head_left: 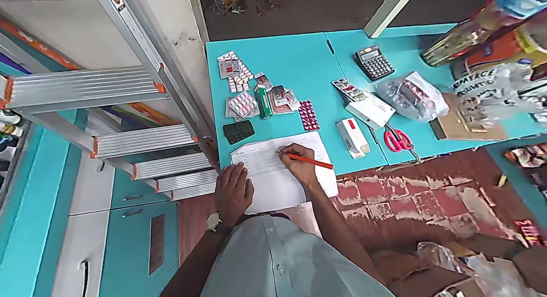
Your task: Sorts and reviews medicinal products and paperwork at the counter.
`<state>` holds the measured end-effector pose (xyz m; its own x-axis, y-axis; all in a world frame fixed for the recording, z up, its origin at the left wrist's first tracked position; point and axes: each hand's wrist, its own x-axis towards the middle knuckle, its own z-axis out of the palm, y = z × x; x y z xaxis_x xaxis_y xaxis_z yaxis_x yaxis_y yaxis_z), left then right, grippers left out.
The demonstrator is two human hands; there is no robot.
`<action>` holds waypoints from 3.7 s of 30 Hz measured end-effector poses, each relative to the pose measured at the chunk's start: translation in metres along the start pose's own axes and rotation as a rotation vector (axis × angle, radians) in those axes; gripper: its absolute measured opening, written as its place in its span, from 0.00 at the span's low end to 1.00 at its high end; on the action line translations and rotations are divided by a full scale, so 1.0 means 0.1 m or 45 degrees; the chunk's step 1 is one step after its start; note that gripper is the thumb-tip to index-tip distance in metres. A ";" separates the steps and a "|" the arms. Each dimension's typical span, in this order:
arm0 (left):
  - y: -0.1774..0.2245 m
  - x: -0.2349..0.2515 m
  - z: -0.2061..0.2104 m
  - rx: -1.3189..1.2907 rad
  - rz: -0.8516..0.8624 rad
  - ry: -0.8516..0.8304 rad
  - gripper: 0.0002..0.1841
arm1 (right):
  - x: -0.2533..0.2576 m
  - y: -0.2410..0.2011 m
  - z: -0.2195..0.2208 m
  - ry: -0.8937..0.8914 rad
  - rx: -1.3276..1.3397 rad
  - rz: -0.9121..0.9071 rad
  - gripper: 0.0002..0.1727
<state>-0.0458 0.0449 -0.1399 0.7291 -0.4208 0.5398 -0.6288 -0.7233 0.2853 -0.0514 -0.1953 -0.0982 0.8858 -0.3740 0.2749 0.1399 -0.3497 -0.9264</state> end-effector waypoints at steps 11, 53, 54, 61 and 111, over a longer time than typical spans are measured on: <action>0.01 0.00 0.01 -0.016 -0.016 0.008 0.19 | 0.00 0.03 0.04 -0.036 -0.265 -0.076 0.05; -0.80 1.42 -0.04 -0.264 -0.241 -0.542 0.26 | 0.05 0.04 -0.02 0.274 0.326 0.136 0.03; -0.80 1.45 -0.06 -0.255 -0.233 -0.569 0.25 | 0.05 0.04 -0.03 0.274 0.333 0.134 0.03; -0.84 1.53 -0.12 -0.132 -0.032 -0.607 0.19 | 0.04 0.05 -0.03 0.269 0.321 0.129 0.03; -0.30 0.65 -0.75 -1.643 -1.259 -0.651 0.28 | -0.01 0.03 -0.01 -0.005 0.019 0.024 0.04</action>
<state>0.0000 0.0801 -0.0539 0.7913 -0.4229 -0.4415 0.4769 -0.0248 0.8786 -0.0520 -0.1967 -0.1011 0.8899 -0.3773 0.2564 0.1296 -0.3300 -0.9351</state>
